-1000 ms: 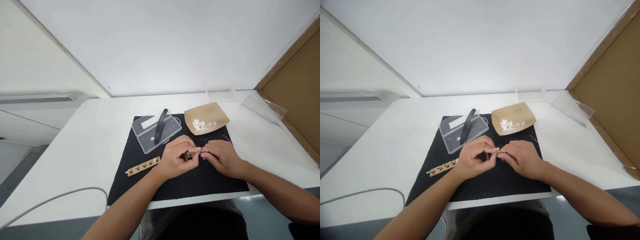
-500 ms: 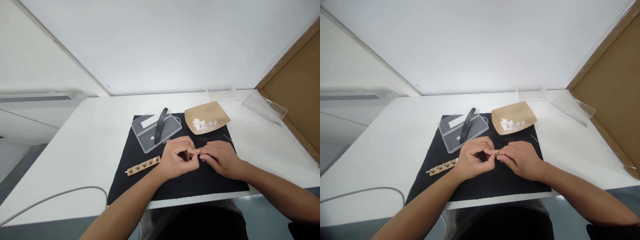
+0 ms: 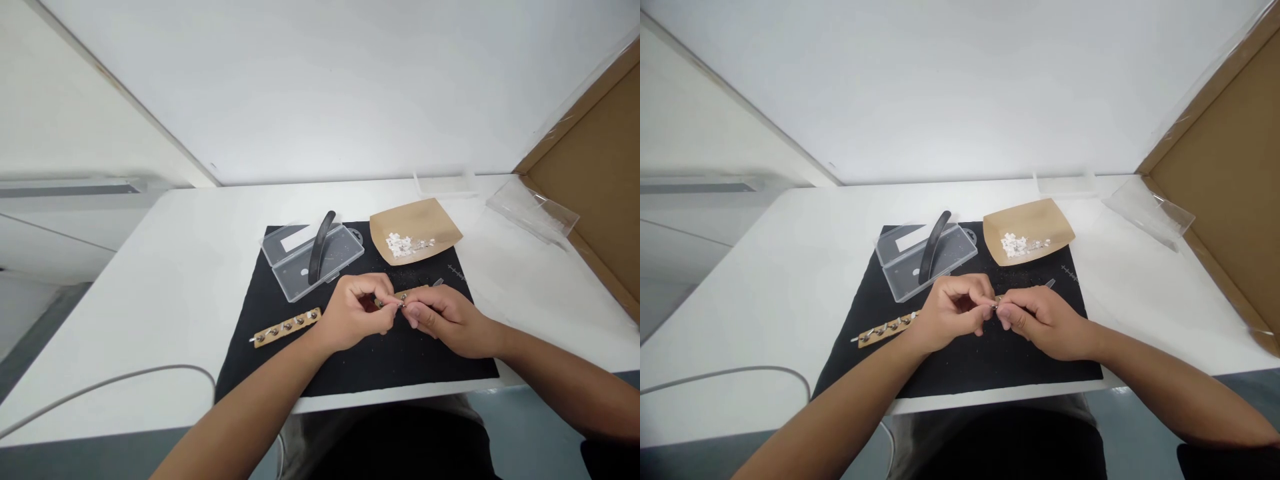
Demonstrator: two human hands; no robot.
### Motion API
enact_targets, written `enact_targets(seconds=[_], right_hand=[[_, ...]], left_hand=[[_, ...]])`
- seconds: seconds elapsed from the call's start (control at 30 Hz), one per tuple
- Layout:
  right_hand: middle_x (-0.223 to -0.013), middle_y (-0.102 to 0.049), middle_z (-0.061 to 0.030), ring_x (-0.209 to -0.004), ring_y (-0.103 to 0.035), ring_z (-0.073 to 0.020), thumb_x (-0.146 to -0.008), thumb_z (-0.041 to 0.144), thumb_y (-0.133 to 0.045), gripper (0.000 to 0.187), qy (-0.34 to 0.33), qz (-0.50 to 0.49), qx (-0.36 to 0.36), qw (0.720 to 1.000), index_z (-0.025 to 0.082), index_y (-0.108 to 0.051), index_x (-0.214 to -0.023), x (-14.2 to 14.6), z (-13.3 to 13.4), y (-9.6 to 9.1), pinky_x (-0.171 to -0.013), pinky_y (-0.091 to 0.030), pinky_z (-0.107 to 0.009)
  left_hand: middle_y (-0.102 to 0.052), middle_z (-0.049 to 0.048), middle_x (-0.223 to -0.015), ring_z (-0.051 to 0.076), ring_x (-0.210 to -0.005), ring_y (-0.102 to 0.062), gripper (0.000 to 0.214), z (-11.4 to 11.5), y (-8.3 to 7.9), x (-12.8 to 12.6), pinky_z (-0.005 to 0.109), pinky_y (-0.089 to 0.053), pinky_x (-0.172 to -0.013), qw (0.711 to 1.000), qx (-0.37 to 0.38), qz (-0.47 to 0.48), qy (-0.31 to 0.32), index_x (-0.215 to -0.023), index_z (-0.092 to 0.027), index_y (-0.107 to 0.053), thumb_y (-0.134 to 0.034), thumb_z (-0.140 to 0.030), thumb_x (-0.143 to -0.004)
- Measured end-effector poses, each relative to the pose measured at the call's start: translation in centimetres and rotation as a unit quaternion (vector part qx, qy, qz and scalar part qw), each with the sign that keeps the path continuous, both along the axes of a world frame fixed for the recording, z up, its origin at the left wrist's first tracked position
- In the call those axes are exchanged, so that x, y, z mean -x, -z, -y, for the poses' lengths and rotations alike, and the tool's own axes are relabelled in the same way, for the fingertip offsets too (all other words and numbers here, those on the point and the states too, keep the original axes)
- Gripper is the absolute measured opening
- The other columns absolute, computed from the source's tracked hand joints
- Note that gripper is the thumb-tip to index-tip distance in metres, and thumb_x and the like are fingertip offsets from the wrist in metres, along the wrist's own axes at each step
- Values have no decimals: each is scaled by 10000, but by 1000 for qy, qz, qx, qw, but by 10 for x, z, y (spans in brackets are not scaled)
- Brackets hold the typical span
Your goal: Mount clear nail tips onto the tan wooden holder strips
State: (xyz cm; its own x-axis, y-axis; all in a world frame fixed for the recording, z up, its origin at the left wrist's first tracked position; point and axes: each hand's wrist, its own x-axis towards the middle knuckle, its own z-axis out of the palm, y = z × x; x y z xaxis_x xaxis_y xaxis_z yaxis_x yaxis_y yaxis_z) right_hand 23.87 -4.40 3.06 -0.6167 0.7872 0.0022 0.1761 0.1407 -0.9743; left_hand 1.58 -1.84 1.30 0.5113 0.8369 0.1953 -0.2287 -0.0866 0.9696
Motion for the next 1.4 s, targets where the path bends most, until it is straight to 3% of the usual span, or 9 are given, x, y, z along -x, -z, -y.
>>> enact_targets(seconds=[0.17, 0.37, 0.57, 0.67, 0.73, 0.83, 0.93, 1.13, 1.4], right_hand=[[-643, -442, 68, -558, -365, -95, -1114, 524, -528, 424, 5, -37, 80, 996, 202, -572, -842, -1, 1, 2, -535, -291, -247], [-610, -440, 73, -550, -361, -91, -1126, 527, -503, 458, 6, -54, 78, 995, 198, -557, -812, -2, -1, -3, -545, -296, -249], [-612, -421, 76, -537, -343, -91, -1123, 535, -501, 448, 9, -51, 80, 995, 203, -567, -830, -2, 0, -3, -520, -278, -246], [-622, -459, 70, -539, -383, -91, -1127, 490, -507, 409, 28, -11, 13, 999, 203, -603, -853, -2, 0, -2, -527, -304, -241], [-652, -520, 55, -568, -450, -95, -1131, 431, -512, 374, 45, 24, -80, 996, 202, -630, -860, -2, -1, -2, -567, -346, -241], [-719, -607, 33, -636, -533, -101, -1129, 345, -515, 324, 64, 58, -223, 971, 202, -657, -874, -1, -3, -2, -637, -385, -245], [-739, -644, 27, -651, -557, -104, -1127, 306, -516, 296, 69, 68, -290, 952, 204, -659, -889, 0, -4, -1, -654, -391, -248], [-749, -668, 24, -655, -578, -113, -1134, 303, -502, 305, 63, 66, -314, 945, 209, -660, -891, 1, -3, -2, -667, -407, -253], [-755, -668, 17, -651, -570, -118, -1140, 339, -486, 331, 53, 45, -258, 964, 209, -665, -893, 0, -2, -1, -681, -425, -261]], left_hand=[[-655, 24, -791, 93, -562, -642, 292, 1, 4, -1, 176, -587, -387, 997, 62, 34, 28, -781, -128, -735, -879, -362, -879], [-661, 43, -818, 106, -615, -661, 259, 1, 2, 0, 160, -596, -394, 989, 116, 71, 63, -868, -107, -777, -864, -349, -902], [-656, 28, -846, 97, -612, -671, 203, 1, -1, 1, 164, -609, -413, 991, 103, 65, 60, -913, -102, -783, -861, -289, -901], [-662, 24, -852, 87, -593, -669, 191, 1, -5, 0, 163, -612, -418, 995, 80, 44, 41, -898, -102, -771, -857, -272, -902], [-663, 25, -849, 86, -596, -669, 181, 1, -6, 0, 161, -612, -421, 997, 66, 36, 34, -902, -102, -774, -842, -269, -917], [-652, 23, -855, 90, -614, -672, 167, 1, -8, 0, 165, -617, -422, 997, 59, 36, 31, -921, -105, -785, -837, -264, -922], [-645, 24, -874, 87, -622, -671, 168, 1, -8, 0, 166, -621, -425, 997, 60, 39, 32, -908, -104, -783, -835, -263, -925], [-651, 37, -883, 114, -666, -693, 180, 0, -2, 2, 176, -631, -426, 991, 96, 65, 64, -871, -106, -780, -843, -268, -919], [-649, 39, -863, 134, -692, -705, 176, 0, 1, 2, 173, -619, -415, 983, 138, 85, 91, -886, -114, -777, -814, -275, -947]])
